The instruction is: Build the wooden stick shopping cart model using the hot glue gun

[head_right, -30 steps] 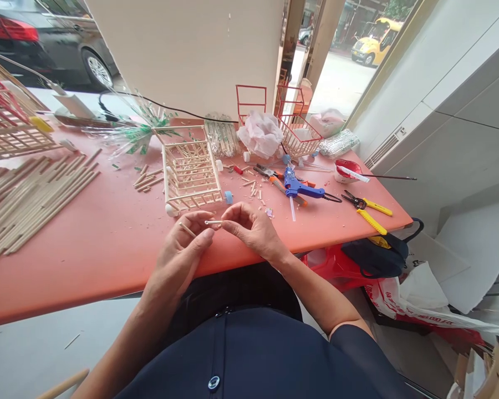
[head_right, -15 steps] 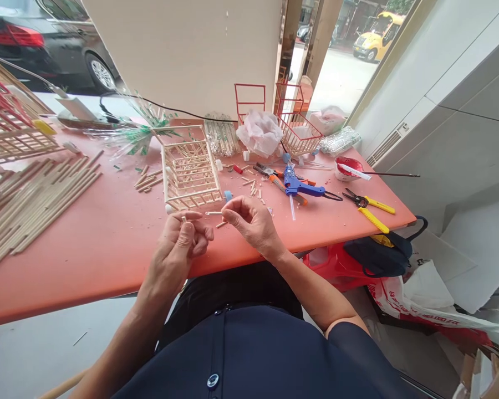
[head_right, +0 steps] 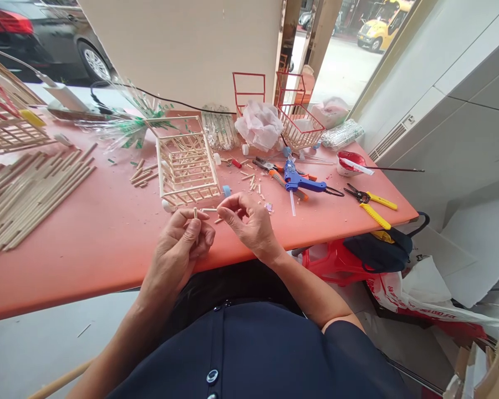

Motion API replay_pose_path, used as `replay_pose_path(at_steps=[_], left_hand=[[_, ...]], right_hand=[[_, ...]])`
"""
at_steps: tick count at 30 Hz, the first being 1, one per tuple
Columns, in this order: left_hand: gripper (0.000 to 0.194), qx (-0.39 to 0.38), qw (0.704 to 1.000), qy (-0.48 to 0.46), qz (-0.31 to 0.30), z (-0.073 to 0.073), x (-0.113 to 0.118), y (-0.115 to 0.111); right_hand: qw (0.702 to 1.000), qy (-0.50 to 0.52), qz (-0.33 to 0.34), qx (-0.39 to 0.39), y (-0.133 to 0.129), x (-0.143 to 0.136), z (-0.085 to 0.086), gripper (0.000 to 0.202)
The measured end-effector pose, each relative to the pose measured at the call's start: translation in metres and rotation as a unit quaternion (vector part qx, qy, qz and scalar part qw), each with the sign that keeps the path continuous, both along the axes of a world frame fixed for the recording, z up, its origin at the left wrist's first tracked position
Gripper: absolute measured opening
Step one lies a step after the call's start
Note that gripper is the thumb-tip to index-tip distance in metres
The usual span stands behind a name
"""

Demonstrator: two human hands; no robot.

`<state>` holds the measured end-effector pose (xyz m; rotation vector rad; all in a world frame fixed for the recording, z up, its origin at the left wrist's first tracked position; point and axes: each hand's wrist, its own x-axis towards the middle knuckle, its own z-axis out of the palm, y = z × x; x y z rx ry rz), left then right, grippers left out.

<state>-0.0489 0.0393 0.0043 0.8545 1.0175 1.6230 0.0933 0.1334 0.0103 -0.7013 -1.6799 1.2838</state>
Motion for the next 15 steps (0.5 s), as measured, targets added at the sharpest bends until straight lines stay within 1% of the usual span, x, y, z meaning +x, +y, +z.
replay_pose_path(at_steps=[5, 11, 15], left_hand=[[0.037, -0.005, 1.000, -0.003, -0.011, 0.0013, 0.0019, 0.0003], [0.034, -0.008, 1.000, 0.001, -0.016, -0.0008, 0.0009, 0.0002], [0.033, -0.008, 1.000, -0.002, -0.018, -0.0023, 0.0004, -0.0003]], right_hand=[[1.000, -0.013, -0.007, 0.019, 0.0004, 0.0010, -0.0003, 0.050], [0.999, -0.015, -0.005, 0.031, 0.0008, 0.0004, -0.0023, 0.045], [0.999, -0.024, -0.008, 0.036, 0.0006, 0.0006, -0.0029, 0.046]])
